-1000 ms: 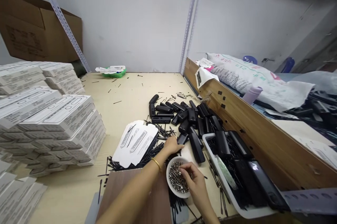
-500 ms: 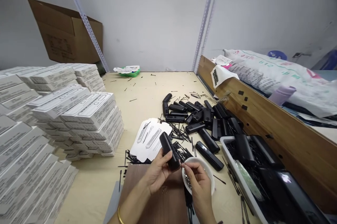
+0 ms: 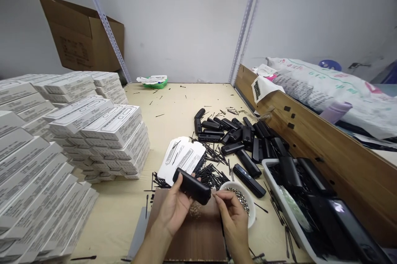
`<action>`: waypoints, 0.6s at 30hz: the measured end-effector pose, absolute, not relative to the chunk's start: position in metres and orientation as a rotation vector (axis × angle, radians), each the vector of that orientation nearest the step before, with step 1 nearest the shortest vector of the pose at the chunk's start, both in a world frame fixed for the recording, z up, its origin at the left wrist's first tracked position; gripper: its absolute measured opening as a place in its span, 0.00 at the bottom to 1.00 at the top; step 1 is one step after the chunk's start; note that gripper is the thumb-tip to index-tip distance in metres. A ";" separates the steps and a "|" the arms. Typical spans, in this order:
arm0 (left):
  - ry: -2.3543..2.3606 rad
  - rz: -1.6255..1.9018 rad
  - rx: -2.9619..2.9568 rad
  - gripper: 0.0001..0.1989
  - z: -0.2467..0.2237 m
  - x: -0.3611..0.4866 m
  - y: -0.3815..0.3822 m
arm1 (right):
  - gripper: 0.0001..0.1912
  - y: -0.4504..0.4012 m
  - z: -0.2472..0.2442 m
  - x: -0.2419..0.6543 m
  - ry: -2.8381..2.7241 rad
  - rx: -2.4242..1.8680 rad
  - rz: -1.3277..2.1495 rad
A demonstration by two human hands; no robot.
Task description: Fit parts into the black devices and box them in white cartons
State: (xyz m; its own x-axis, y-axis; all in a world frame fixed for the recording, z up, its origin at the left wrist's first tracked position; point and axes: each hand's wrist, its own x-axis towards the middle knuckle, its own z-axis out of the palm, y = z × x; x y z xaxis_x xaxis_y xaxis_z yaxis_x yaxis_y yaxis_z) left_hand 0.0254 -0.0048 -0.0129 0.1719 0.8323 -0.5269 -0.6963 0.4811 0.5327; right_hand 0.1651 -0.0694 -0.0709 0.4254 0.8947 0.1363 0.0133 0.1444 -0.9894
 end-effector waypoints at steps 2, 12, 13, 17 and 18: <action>0.828 1.090 0.054 0.09 -0.017 0.029 -0.005 | 0.08 -0.072 -0.071 0.163 -0.977 -1.285 0.701; 0.847 1.085 0.007 0.14 -0.014 0.036 -0.012 | 0.08 -0.068 -0.060 0.161 -1.074 -1.305 0.593; 0.850 1.089 0.019 0.15 -0.014 0.036 -0.013 | 0.07 -0.068 -0.060 0.163 -1.087 -1.306 0.583; 0.839 1.112 0.095 0.18 -0.019 0.038 -0.016 | 0.05 -0.069 -0.064 0.165 -1.106 -1.289 0.557; 0.839 1.125 0.124 0.19 -0.021 0.038 -0.017 | 0.05 -0.069 -0.065 0.164 -1.103 -1.281 0.551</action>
